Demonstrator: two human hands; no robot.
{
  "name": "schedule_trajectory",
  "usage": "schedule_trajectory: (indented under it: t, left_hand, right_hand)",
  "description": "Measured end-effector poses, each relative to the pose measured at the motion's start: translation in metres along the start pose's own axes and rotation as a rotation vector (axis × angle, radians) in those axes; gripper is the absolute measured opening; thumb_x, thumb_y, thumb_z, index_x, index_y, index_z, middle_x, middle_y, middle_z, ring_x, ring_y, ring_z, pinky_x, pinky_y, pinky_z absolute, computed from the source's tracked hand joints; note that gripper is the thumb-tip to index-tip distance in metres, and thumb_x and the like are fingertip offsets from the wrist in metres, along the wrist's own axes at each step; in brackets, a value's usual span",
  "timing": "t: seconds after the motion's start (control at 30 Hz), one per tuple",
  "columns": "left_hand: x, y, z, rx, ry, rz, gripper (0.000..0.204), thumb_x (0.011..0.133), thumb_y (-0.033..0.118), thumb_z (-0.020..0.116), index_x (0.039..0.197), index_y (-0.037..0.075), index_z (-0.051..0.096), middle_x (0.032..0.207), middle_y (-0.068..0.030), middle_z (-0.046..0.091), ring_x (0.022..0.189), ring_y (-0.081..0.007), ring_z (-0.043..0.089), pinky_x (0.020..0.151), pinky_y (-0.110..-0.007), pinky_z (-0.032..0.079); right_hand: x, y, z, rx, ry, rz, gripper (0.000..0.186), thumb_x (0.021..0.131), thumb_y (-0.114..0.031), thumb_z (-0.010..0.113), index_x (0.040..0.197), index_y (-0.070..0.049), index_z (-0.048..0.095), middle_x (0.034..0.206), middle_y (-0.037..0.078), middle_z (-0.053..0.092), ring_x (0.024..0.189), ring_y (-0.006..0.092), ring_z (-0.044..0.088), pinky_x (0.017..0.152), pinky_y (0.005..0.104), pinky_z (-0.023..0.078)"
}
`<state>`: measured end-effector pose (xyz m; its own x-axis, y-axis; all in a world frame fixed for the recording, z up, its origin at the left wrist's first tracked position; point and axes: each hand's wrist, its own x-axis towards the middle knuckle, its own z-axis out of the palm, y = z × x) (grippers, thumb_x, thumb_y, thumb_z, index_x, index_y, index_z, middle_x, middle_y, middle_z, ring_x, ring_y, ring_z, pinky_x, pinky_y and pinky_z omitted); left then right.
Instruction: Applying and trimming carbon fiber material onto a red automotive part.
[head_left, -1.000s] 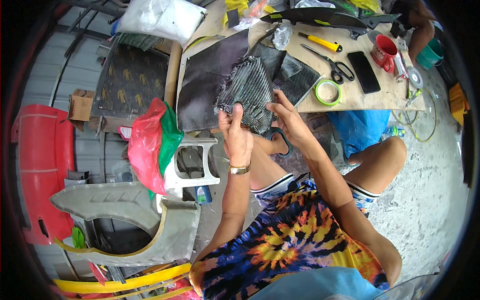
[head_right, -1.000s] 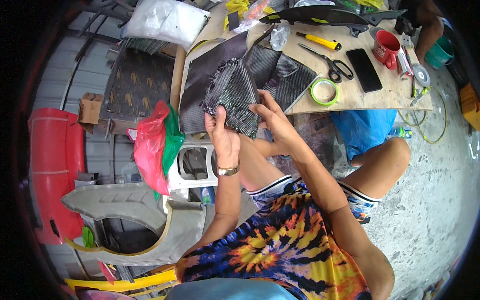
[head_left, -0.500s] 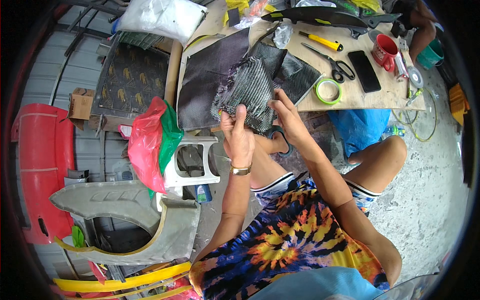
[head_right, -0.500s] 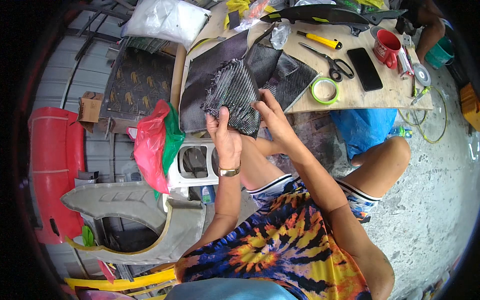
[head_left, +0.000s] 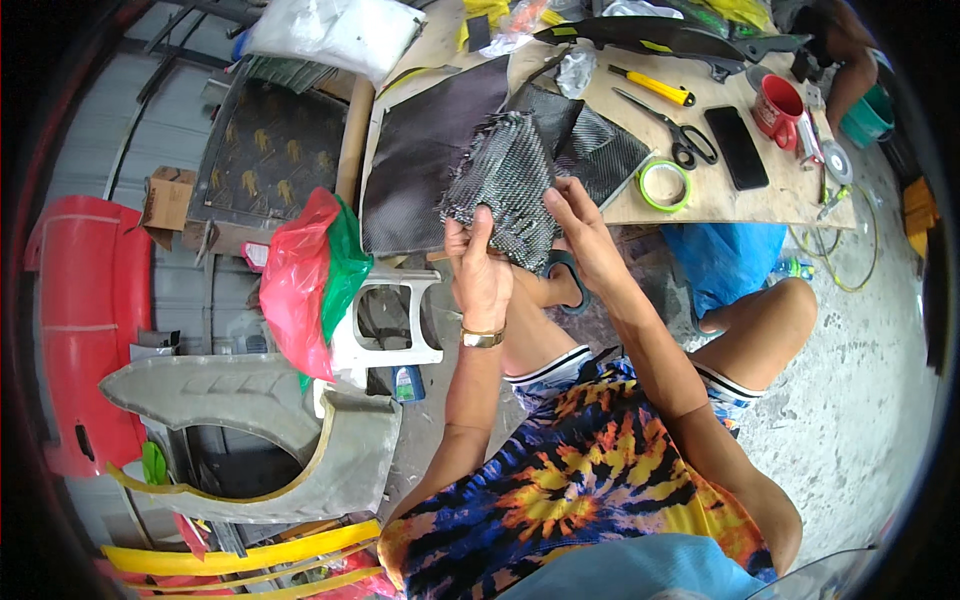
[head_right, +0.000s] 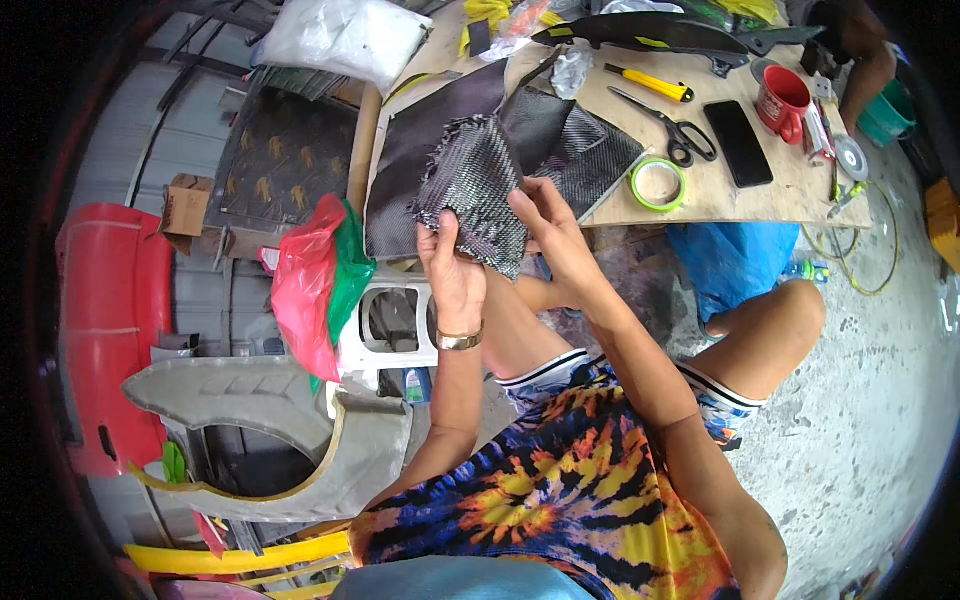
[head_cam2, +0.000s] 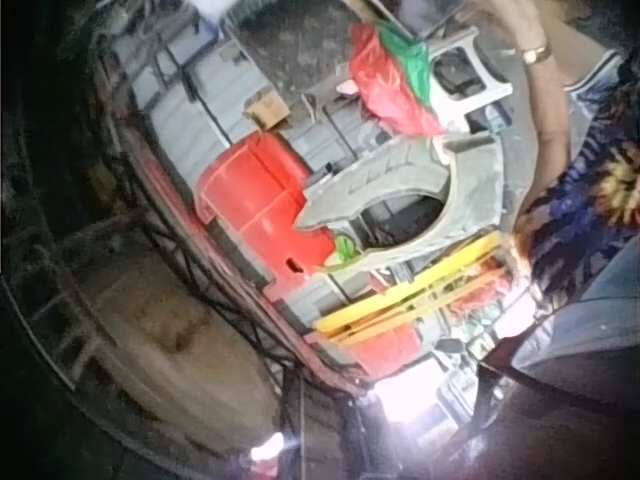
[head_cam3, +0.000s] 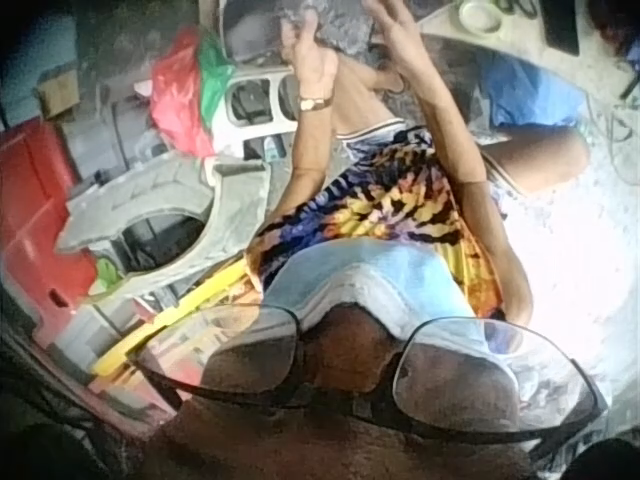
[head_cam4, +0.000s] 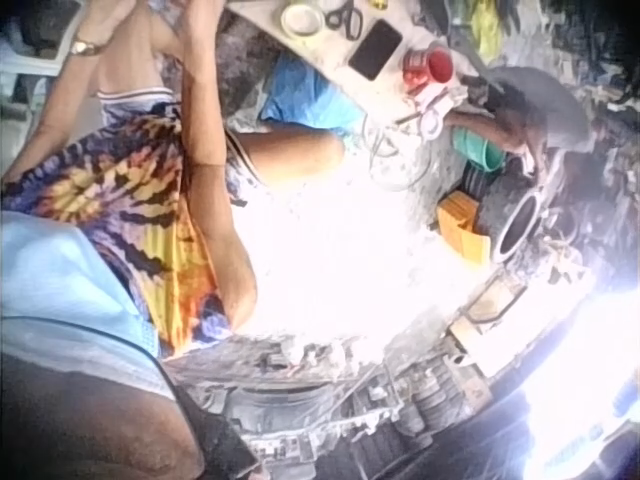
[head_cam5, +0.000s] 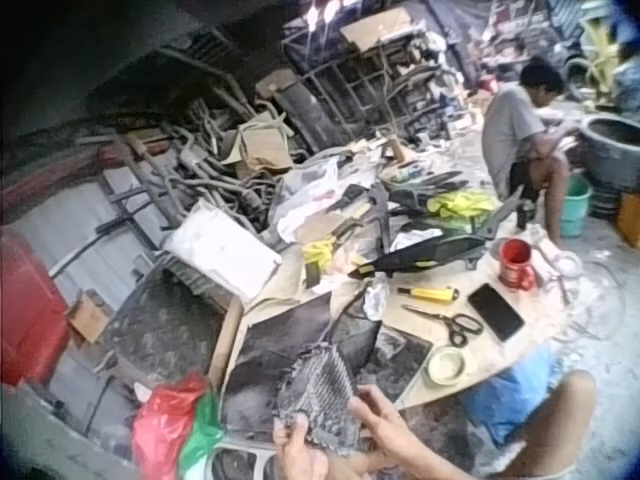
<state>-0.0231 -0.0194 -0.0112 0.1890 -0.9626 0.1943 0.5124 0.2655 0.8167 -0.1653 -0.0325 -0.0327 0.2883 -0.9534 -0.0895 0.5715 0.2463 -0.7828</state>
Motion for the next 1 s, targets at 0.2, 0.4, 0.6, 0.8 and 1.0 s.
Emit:
schedule_trajectory:
  t: [0.2,0.4,0.6,0.8,1.0]
  left_hand:
    - [-0.001,-0.002,-0.003,-0.047,0.009,-0.030,0.031,0.092,0.009,0.059,0.123,0.006,0.055,0.119,-0.0067,0.061,0.106,-0.0182,0.059,0.094,-0.035,0.049]
    - [0.000,-0.008,-0.018,0.069,0.043,0.018,0.029,0.093,0.006,0.057,0.122,0.006,0.056,0.119,-0.0067,0.062,0.107,-0.0169,0.059,0.093,-0.033,0.048]
    - [-0.001,-0.007,-0.012,0.071,0.042,-0.004,0.030,0.092,0.005,0.058,0.122,0.005,0.056,0.119,-0.0063,0.062,0.107,-0.0163,0.058,0.095,-0.033,0.046]
    - [-0.009,-0.015,-0.007,0.218,-0.113,0.142,0.019,0.089,0.000,0.062,0.107,0.006,0.062,0.105,-0.0030,0.067,0.091,-0.0085,0.060,0.086,-0.026,0.046]
    - [-0.006,-0.009,0.006,0.209,-0.037,0.088,0.020,0.088,0.000,0.063,0.107,0.004,0.061,0.103,-0.0028,0.066,0.090,-0.0076,0.059,0.084,-0.024,0.046]
  right_hand:
    - [-0.006,0.003,0.006,-0.018,-0.048,-0.231,0.037,0.092,-0.020,0.061,0.122,-0.004,0.048,0.111,0.001,0.055,0.101,0.0062,0.049,0.084,0.0207,0.039]
    - [-0.004,-0.007,0.010,0.130,0.005,-0.073,0.039,0.092,-0.022,0.062,0.121,0.000,0.048,0.106,0.005,0.057,0.098,0.0099,0.053,0.081,0.0241,0.044]
    - [0.009,0.015,0.011,-0.277,0.104,-0.404,0.037,0.091,-0.026,0.064,0.112,0.002,0.053,0.100,0.007,0.059,0.092,0.0110,0.052,0.082,0.0247,0.043]
    - [0.052,0.022,-0.004,-0.092,0.352,-0.379,0.049,0.095,-0.040,0.052,0.116,0.005,0.053,0.114,0.014,0.061,0.104,0.0165,0.055,0.091,0.0282,0.042]
    - [0.041,0.000,0.016,-0.200,0.238,-0.396,0.048,0.085,-0.033,0.070,0.109,0.004,0.052,0.099,0.015,0.066,0.090,0.0208,0.062,0.082,0.0312,0.048]
